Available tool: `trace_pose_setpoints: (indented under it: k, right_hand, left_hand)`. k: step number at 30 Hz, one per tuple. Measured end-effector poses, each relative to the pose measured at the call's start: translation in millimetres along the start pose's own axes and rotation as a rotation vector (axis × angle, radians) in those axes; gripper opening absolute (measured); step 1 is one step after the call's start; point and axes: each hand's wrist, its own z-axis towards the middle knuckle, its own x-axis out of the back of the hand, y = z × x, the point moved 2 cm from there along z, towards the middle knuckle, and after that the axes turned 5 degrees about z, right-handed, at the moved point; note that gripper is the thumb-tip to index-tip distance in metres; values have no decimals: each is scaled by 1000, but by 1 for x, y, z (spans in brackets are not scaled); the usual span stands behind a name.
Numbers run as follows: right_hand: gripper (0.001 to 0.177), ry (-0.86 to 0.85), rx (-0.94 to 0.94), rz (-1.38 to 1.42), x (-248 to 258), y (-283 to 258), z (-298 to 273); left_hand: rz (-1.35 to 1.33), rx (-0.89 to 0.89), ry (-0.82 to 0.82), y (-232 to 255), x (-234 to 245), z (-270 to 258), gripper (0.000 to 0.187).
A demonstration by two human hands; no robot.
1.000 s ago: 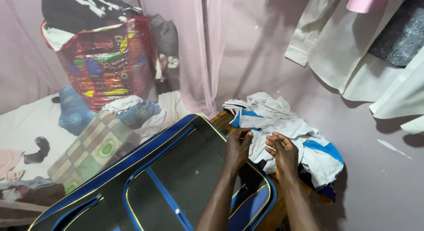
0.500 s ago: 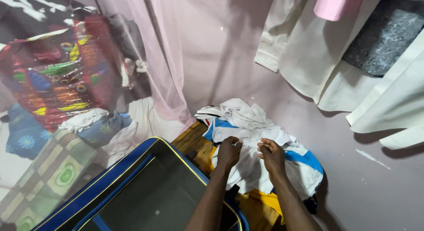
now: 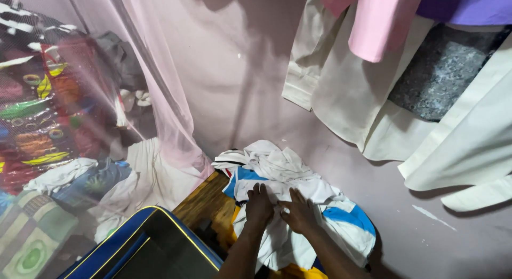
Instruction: Folding white clothes and a white tank top inside a suitcase.
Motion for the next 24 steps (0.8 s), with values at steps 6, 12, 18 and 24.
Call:
trace_pose_setpoints:
  k: [6,12,18,24]
  right_hand:
    - [54,34,17,-8,-33,31,27]
    - [26,153,24,667,18,18,37]
    - [27,253,128,1038,69,-3,27]
    - [50,202,124,873,123,-59,-24]
  left_hand:
    - [78,-14,-40,-8,-28,23,64]
    - [-51,-18,86,-13,-25,27,59]
    - [-243,-188,309,-22,-5,46,26]
    - [-686,-267,249,3,88,23,29]
